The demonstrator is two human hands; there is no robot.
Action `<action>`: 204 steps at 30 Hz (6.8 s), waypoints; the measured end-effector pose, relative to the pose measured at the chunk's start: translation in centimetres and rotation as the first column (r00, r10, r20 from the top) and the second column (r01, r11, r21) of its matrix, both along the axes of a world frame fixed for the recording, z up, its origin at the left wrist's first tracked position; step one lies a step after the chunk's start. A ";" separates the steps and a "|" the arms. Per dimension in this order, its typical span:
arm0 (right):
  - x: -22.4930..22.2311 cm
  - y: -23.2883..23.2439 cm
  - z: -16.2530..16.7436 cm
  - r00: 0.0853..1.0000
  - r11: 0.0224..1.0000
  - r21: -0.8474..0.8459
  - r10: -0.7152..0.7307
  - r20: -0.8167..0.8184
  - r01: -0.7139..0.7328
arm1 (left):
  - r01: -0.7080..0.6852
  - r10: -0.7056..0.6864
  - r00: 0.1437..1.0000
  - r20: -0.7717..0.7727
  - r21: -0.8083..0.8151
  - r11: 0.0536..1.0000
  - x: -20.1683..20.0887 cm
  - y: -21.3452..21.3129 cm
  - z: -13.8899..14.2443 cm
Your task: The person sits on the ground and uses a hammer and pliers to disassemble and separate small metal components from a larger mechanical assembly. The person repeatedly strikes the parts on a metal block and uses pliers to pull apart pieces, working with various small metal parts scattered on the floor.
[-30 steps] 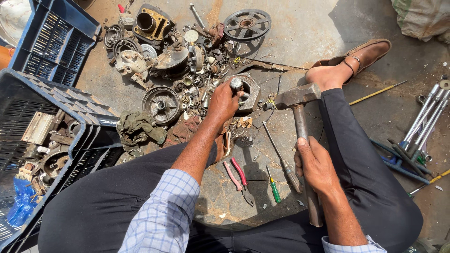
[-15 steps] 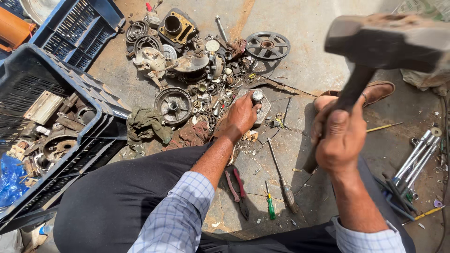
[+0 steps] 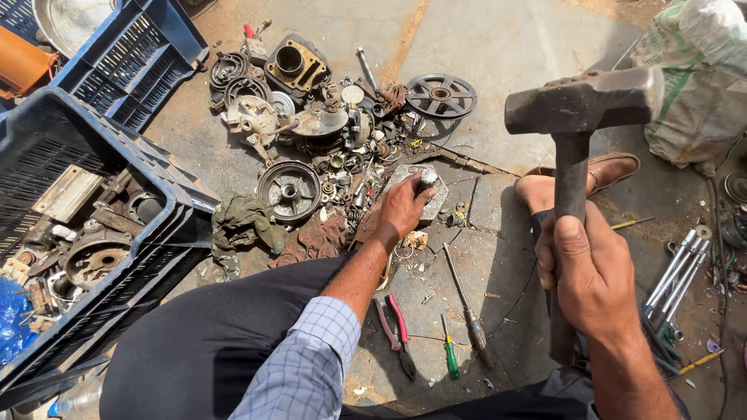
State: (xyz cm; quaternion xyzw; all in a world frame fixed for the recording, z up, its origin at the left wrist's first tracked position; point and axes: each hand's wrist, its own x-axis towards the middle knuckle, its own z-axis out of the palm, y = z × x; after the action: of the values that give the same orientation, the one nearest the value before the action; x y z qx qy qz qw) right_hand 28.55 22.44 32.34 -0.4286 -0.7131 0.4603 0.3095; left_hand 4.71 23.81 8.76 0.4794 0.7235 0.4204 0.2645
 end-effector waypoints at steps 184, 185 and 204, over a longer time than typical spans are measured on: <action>15.2 2.4 -12.0 0.846 0.997 0.062 -0.007 -0.533 0.048 | 0.458 -0.646 0.671 0.365 0.481 0.747 18.6 1.1 12.0; 15.6 2.4 -12.2 0.867 0.997 0.008 -0.057 -0.495 0.070 | 0.502 -0.662 0.659 0.359 0.446 0.741 18.3 1.2 12.4; 14.4 1.9 -13.0 0.861 0.933 0.105 -0.270 -0.430 0.345 | 0.420 -0.492 0.866 0.085 0.410 0.810 21.3 -0.4 13.1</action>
State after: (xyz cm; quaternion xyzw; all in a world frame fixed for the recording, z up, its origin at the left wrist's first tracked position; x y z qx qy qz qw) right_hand 42.97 24.29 19.39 -0.4019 -0.5929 0.4183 0.5586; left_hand 25.98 23.42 21.83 0.6395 0.4635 0.5189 0.3271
